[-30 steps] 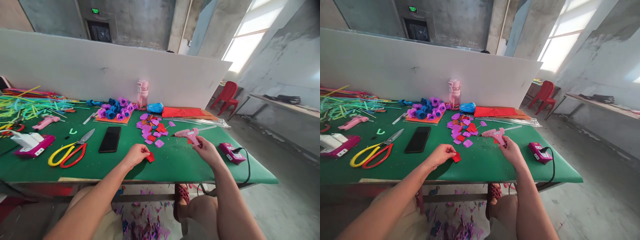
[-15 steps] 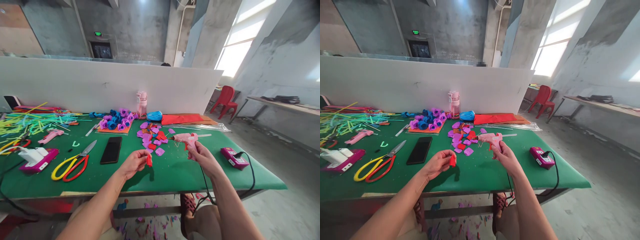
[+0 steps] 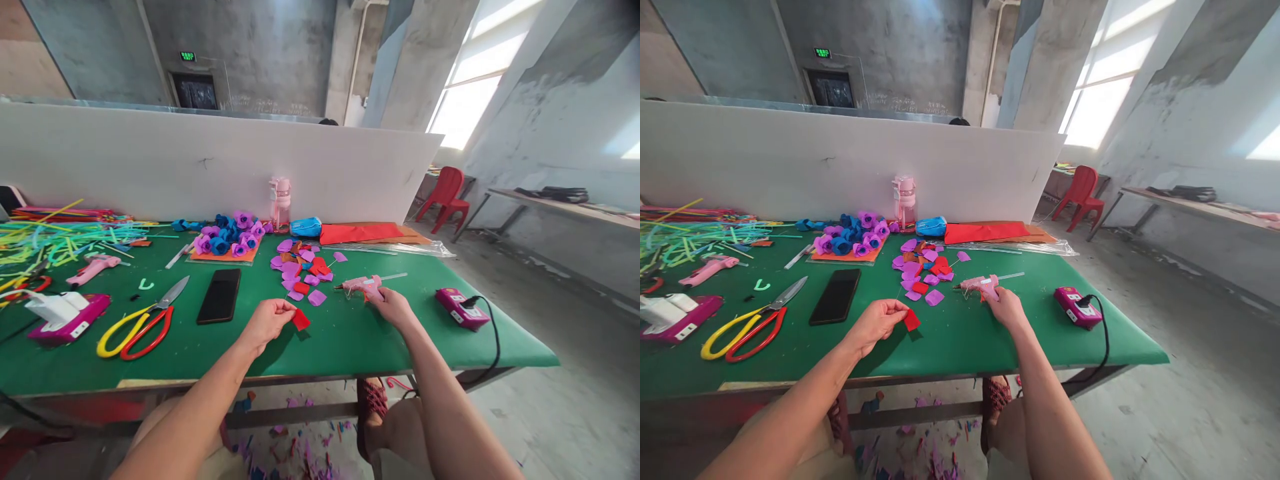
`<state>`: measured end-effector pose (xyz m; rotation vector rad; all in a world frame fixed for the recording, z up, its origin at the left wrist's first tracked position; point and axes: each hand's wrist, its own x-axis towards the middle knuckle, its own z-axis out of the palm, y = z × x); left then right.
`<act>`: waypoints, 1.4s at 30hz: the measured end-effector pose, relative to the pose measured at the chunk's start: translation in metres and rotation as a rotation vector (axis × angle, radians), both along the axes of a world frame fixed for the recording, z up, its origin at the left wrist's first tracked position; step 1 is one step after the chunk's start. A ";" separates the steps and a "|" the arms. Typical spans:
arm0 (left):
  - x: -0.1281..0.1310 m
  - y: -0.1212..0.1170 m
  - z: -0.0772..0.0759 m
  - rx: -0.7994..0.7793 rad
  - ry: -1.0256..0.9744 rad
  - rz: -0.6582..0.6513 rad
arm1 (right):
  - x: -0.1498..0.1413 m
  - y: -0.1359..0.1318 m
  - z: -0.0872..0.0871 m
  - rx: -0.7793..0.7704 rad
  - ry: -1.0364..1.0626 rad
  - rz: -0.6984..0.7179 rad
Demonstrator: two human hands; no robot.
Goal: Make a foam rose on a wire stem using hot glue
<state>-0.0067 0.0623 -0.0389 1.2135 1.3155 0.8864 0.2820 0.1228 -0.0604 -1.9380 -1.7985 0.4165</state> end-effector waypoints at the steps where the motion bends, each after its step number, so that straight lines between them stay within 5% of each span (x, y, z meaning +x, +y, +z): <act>1: 0.000 0.000 0.001 -0.001 -0.005 -0.001 | 0.001 0.001 -0.001 0.000 -0.010 -0.005; 15: 0.002 -0.002 0.001 0.002 -0.017 0.001 | 0.006 -0.006 0.005 0.027 -0.106 -0.024; 21: 0.004 -0.003 0.003 0.005 -0.039 0.017 | -0.019 -0.019 0.014 0.209 -0.102 -0.109; 28: 0.004 0.001 -0.003 -0.003 -0.065 0.047 | -0.097 -0.063 0.029 0.402 0.317 0.436; 42: 0.005 0.002 -0.002 0.022 -0.067 0.061 | -0.120 -0.072 0.019 0.365 0.208 0.465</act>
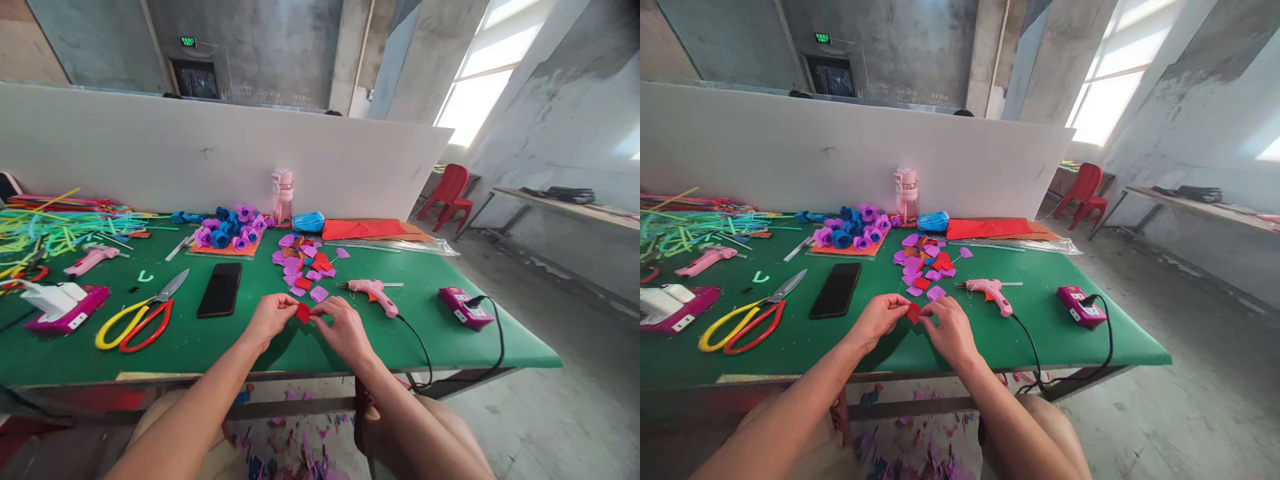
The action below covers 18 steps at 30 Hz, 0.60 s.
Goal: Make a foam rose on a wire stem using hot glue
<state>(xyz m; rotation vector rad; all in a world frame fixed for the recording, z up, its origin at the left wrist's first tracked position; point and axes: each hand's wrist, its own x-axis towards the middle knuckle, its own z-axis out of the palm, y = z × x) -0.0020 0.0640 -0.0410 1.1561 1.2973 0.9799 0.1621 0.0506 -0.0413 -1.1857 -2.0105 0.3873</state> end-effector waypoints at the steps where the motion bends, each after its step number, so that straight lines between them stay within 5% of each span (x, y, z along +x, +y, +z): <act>1: 0.000 0.000 0.000 -0.002 -0.002 -0.002 | 0.000 0.000 0.000 0.003 0.004 -0.006; 18: 0.001 0.000 -0.001 0.001 -0.001 0.008 | 0.000 0.002 -0.002 -0.051 0.034 -0.042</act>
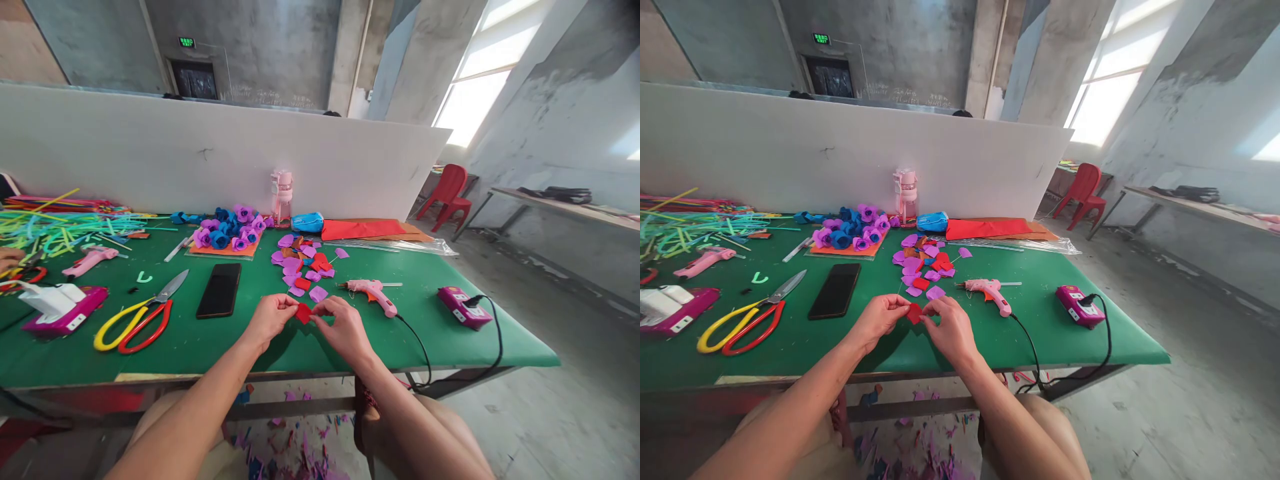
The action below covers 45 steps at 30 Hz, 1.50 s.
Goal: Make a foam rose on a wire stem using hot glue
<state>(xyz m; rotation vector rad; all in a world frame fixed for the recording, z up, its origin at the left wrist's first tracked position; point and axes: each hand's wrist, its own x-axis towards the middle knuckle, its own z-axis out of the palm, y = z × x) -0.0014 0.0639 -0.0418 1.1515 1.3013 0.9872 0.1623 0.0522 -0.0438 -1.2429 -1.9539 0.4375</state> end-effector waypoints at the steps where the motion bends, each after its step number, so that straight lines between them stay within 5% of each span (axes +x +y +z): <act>1: 0.000 0.000 0.000 0.002 0.000 0.002 | 0.000 0.000 0.000 0.001 0.002 0.000; 45: 0.003 -0.004 0.003 -0.010 -0.009 -0.045 | -0.003 -0.001 -0.002 0.008 -0.031 -0.036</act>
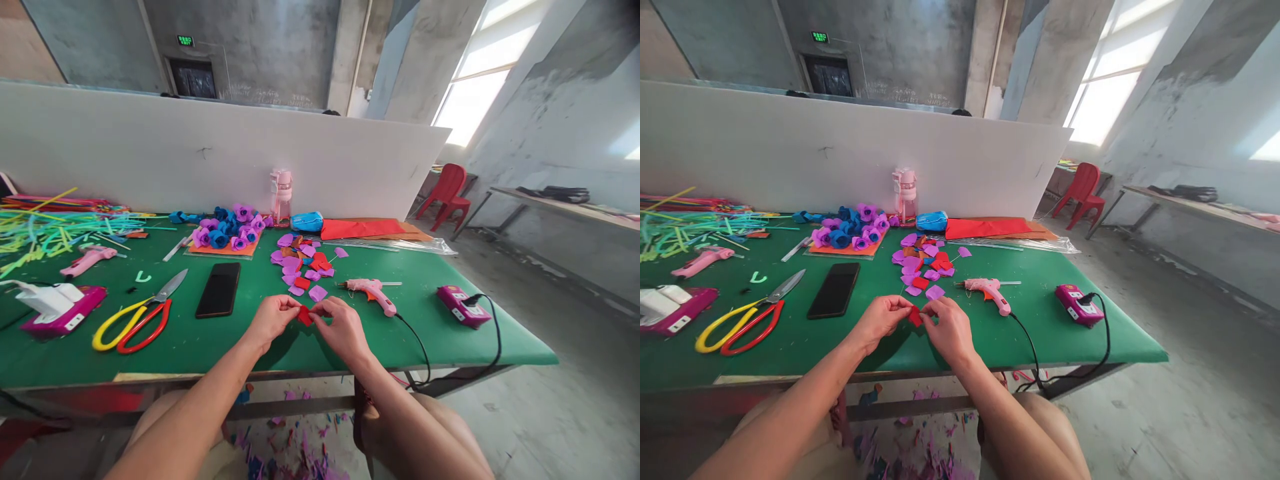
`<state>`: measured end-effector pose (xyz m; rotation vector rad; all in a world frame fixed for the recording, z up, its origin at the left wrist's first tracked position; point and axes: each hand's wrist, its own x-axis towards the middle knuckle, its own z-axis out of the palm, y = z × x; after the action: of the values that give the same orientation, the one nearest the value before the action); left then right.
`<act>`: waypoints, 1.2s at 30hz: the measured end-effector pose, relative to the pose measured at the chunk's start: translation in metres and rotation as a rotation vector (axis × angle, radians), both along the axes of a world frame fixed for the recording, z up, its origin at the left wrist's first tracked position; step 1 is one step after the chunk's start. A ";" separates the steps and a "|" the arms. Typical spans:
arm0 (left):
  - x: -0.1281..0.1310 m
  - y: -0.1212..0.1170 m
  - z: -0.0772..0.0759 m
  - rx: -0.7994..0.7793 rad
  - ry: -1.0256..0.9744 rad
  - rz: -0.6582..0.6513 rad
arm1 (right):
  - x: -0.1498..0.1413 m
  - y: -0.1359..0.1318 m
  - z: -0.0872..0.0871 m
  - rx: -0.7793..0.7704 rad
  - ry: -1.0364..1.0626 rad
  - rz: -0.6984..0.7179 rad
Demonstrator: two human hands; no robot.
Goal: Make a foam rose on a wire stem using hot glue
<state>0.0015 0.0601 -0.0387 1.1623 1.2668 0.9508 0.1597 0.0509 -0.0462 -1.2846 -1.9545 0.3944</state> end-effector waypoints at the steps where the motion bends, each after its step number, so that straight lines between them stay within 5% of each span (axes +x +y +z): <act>1: 0.000 -0.001 0.001 -0.001 -0.011 -0.020 | 0.000 0.000 0.000 0.001 0.005 -0.005; 8: -0.003 -0.001 0.002 -0.018 -0.206 -0.109 | -0.001 0.005 -0.002 -0.162 0.264 -0.082; 21: -0.002 -0.002 0.003 -0.059 -0.148 -0.137 | 0.003 0.010 0.000 -0.509 0.767 -0.089; 36: -0.001 -0.002 0.003 -0.054 -0.176 -0.120 | 0.003 0.011 -0.003 -0.592 0.869 -0.056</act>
<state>0.0001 0.0579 -0.0358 1.0762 1.0633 0.9039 0.1630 0.0620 -0.0494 -1.1990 -1.0813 1.3217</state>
